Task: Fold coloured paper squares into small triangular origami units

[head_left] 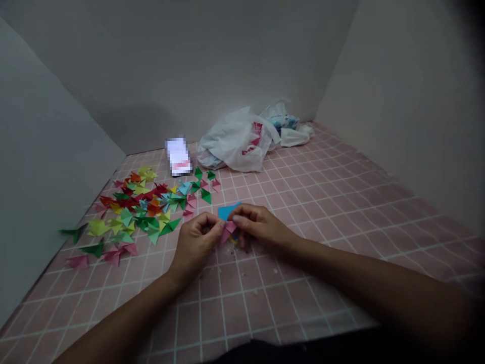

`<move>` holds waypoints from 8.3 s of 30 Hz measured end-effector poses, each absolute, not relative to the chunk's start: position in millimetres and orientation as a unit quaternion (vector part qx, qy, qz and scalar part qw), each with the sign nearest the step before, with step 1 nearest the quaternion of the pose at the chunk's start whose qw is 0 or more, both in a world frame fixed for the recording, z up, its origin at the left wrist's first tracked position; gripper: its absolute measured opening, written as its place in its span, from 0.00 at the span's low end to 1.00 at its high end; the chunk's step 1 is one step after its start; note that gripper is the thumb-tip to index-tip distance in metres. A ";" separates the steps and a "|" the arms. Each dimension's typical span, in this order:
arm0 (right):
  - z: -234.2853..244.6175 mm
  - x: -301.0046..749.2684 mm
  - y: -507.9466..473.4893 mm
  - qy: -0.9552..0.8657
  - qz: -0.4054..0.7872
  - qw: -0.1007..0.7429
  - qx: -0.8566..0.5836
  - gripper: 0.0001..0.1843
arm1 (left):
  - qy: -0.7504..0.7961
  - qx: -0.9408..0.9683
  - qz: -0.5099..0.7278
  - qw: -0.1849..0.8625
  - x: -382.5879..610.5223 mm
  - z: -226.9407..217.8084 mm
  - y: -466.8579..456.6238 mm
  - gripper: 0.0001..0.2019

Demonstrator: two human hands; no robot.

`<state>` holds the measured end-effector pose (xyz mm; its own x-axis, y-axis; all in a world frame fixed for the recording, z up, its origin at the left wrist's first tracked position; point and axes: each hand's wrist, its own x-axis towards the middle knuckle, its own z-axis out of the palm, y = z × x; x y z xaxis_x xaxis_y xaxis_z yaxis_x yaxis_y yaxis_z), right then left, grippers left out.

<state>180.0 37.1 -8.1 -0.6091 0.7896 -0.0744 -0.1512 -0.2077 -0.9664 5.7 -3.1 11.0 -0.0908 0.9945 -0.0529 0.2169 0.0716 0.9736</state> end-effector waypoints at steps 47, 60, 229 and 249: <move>-5.3 173.9 33.4 -0.512 0.700 0.347 -0.358 0.02 | 0.567 0.421 0.433 0.561 4.9 5.7 -1.9 0.14; -8.2 172.5 26.4 -0.534 0.663 0.375 -0.368 0.03 | 0.578 0.380 0.430 0.580 13.9 6.6 -9.2 0.16; 0.2 178.7 28.7 -0.615 0.629 0.331 -0.341 0.08 | 0.520 0.599 0.422 0.440 0.6 14.9 -1.1 0.12; 2.0 179.8 27.6 -0.566 0.665 0.339 -0.350 0.16 | 0.540 0.617 0.432 0.377 -1.1 15.9 -1.4 0.13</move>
<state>179.8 27.6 2.0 -0.5257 0.8468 -0.0814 -0.0549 -0.1292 -0.9901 -1.1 -1.4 15.9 0.0446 0.9911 0.1255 0.3400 -0.1332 0.9309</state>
